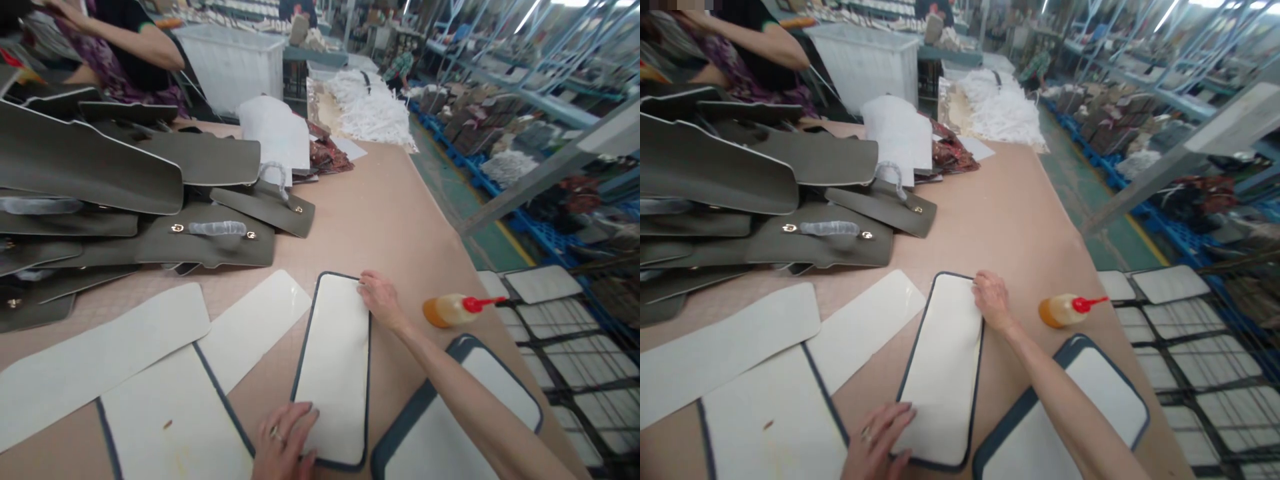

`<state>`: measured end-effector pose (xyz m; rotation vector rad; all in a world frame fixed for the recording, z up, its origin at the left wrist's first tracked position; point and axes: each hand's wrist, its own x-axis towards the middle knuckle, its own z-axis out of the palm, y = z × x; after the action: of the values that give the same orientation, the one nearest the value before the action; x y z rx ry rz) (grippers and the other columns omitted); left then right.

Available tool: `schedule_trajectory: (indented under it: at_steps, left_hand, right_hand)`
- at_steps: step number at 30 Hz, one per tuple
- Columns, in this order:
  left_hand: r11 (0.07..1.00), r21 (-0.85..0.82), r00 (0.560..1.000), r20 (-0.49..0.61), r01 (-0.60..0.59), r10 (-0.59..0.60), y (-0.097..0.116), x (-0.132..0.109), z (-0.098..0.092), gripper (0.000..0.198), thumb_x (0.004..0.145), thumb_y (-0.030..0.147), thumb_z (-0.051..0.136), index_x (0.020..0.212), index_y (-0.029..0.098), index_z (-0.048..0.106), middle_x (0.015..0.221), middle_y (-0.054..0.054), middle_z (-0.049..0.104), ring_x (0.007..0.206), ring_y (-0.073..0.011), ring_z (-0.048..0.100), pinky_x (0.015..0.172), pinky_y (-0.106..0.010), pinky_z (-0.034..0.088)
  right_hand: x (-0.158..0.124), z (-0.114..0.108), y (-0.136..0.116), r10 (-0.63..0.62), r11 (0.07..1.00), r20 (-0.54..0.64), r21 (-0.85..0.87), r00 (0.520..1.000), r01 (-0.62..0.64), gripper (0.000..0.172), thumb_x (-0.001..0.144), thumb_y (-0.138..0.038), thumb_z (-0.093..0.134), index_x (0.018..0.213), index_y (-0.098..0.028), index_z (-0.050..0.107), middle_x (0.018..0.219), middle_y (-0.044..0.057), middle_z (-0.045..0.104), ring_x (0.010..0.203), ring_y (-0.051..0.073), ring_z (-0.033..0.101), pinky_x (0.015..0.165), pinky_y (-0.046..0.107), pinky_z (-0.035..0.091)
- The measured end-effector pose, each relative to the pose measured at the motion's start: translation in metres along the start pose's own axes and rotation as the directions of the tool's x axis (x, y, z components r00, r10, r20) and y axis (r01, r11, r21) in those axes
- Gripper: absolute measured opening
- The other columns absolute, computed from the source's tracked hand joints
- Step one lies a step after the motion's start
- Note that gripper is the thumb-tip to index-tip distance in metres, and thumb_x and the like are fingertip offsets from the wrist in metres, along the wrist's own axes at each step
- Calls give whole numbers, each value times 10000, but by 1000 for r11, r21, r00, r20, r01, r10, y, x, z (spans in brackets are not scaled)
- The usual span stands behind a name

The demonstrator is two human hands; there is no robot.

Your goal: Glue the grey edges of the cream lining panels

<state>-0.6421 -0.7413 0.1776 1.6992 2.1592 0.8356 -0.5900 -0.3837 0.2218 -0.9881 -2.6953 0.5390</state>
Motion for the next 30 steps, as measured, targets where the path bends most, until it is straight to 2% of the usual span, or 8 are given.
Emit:
schedule_trajectory:
  at_steps: [3,6,11,14,20,24,28,30]
  left_hand:
    - [996,-31,996,-2,-89,89,-2,4,23,457,802,66,504,1188,294,589,1159,-62,637,1116,-228,544,949,-362,456]
    - [991,-75,994,-1,-108,108,2,0,36,431,819,39,450,1165,254,593,1122,-88,626,1118,-218,535,951,-352,457]
    - [993,-89,997,5,-72,73,6,-4,37,453,782,42,445,1189,198,569,1112,-129,580,1119,-246,512,936,-384,451]
    - [996,-56,995,65,-75,78,8,0,38,612,716,38,464,1306,200,485,1137,-123,565,1157,-281,453,962,-445,409]
    - [991,-35,976,172,-130,134,9,12,35,773,677,36,475,1413,235,345,1110,-108,558,1107,-279,443,893,-444,428]
    - [991,-25,962,238,-134,136,18,19,12,817,643,19,463,1414,266,348,1170,-94,530,1145,-270,418,923,-435,416]
    - [978,57,958,220,-200,183,25,18,3,731,625,56,506,1328,252,478,1218,-93,529,1197,-297,392,975,-461,376]
    - [972,109,961,208,-209,183,25,16,7,687,622,87,535,1290,246,519,1213,-98,547,1190,-313,408,959,-466,382]
  right_hand:
    - [-13,-14,-10,-31,997,-105,61,994,37,29,839,-142,599,867,-146,607,1053,55,606,1038,215,541,908,438,442]
    - [-32,-37,-28,-61,985,-169,150,984,86,37,834,-123,591,829,-155,608,903,40,639,896,184,585,827,350,456]
    - [-64,-84,-72,-162,937,-192,277,968,212,73,818,-121,619,789,-186,605,781,-4,640,751,139,594,709,254,436]
    - [-80,-112,-104,-226,903,-184,330,957,276,95,816,-98,603,782,-186,591,752,-11,615,727,125,574,684,238,431]
    - [-104,-152,-146,-274,819,-91,500,957,282,119,791,-71,594,737,-175,580,720,-24,593,683,87,554,643,197,407]
    - [-81,-147,-118,-64,918,-40,390,997,74,63,761,-125,629,738,-185,625,738,-26,635,706,123,572,679,244,413]
    - [-40,-118,-55,104,949,52,295,993,-115,96,748,-110,652,675,-157,611,592,-49,558,597,128,542,592,263,417]
    - [-27,-101,-27,150,956,90,240,985,-168,151,802,-207,658,681,-152,586,620,-50,551,610,127,547,611,282,454]
